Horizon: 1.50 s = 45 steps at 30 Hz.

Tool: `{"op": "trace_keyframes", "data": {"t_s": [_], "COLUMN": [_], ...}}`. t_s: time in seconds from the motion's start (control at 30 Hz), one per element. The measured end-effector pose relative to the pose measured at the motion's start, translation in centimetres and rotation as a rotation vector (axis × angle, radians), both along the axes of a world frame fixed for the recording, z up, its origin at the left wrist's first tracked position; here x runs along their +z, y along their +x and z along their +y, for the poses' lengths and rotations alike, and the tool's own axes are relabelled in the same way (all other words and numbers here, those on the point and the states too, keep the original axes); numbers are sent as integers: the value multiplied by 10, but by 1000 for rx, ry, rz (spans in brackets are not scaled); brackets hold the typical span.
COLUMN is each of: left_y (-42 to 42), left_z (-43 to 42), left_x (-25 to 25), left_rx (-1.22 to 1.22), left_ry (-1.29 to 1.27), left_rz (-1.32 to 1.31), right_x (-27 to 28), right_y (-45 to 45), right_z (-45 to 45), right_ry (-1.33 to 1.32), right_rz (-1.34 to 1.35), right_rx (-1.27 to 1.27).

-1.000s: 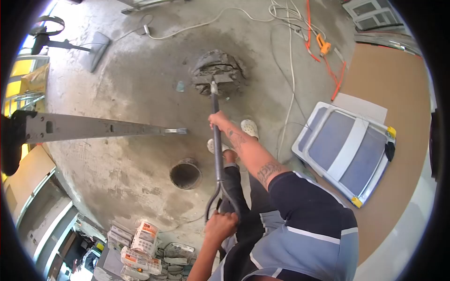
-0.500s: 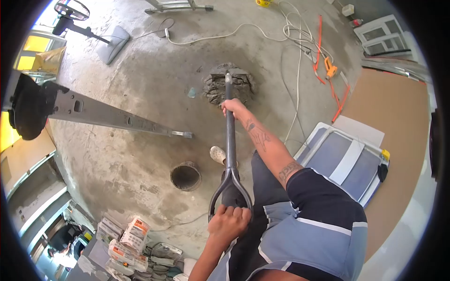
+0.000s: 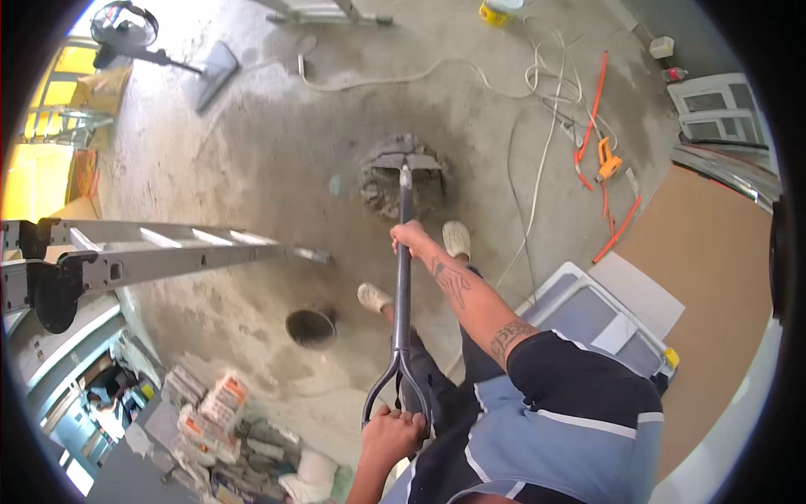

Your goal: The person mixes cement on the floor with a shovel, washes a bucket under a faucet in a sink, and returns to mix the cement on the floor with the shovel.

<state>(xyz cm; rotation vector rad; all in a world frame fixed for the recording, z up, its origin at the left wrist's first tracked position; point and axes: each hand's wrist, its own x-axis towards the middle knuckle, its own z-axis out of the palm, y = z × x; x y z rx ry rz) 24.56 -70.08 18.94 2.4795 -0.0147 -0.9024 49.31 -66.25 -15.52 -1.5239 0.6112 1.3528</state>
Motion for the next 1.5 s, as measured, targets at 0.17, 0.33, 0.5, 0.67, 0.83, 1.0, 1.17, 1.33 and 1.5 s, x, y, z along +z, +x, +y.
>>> {"op": "trace_keyframes", "data": {"t_s": [0.17,0.33,0.5,0.67,0.83,1.0,1.17,1.33,1.5], "left_y": [31,36,-21,-32,-62,-119,-139,-137,-128], "left_z": [-6,-18,-33,-31,-41,-25,-24,-49,-43], "left_x": [-13,-16,30,-41,-56,7,-31,-42,20], "left_rx": [85,131,117,65,142,72,136,192,313], "left_ry": [14,-7,-47,-52,-18,-18,-95,-14,207], "left_rz": [-21,7,27,-13,-69,-80,-86,-253,-479], "right_x": [-20,-32,15,-30,-34,25,-19,-25,31], "right_y": [17,16,-35,-31,-50,-100,-140,-133,-116], "right_z": [6,-5,-24,-16,-21,-18,-10,-23,-6], "right_ry": [-21,16,29,21,72,86,39,24,40], "right_rz": [14,38,74,40,15,131,109,55,52], "right_rx": [-25,62,38,-4,20,-118,-1,104,120]}}
